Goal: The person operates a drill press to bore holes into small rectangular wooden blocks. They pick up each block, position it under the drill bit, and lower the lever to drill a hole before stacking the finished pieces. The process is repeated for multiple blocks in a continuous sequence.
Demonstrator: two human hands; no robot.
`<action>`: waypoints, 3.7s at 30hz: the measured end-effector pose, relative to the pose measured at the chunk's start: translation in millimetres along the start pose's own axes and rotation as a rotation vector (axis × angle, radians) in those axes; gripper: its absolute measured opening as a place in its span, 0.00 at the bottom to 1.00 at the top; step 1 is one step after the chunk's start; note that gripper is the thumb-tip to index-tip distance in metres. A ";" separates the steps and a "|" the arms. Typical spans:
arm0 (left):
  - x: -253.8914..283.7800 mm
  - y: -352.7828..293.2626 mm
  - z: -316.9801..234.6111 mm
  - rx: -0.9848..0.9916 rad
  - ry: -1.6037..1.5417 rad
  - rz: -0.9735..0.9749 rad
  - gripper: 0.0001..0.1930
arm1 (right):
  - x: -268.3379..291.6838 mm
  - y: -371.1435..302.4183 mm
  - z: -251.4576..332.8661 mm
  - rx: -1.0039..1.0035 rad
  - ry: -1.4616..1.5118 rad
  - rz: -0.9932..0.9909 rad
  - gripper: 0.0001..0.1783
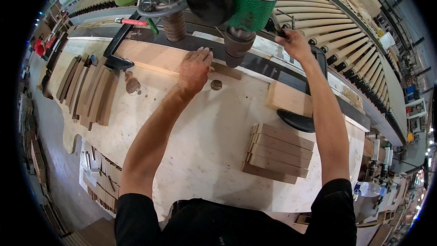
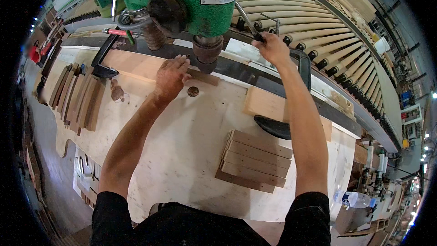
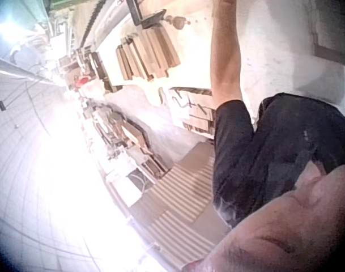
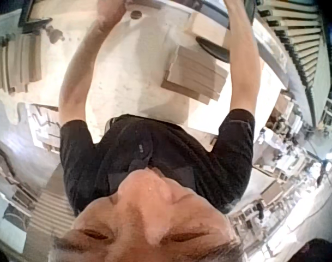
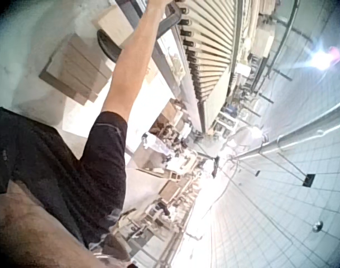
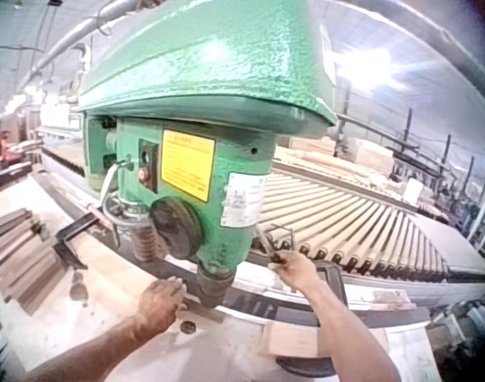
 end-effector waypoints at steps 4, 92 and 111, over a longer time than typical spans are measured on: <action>1.6 -1.5 4.2 0.001 0.024 0.001 0.25 | -27.8 22.5 31.5 -0.074 0.050 0.088 0.32; 111.8 -154.1 -38.2 0.236 -0.500 0.111 0.15 | 188.5 -22.5 4.9 0.145 -0.011 -0.293 0.18; 134.9 -231.7 -92.3 0.568 -0.435 0.054 0.16 | 170.2 -23.6 5.8 0.075 0.099 -0.403 0.20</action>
Point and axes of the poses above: each hand's wrist, its own y-axis towards the middle knuckle, its own x-axis out of the back of the hand, z = x × y, the point moved 2 cm from there along y, towards the middle knuckle, and after that the axes turned 5 degrees about x, right-handed, at the moved point
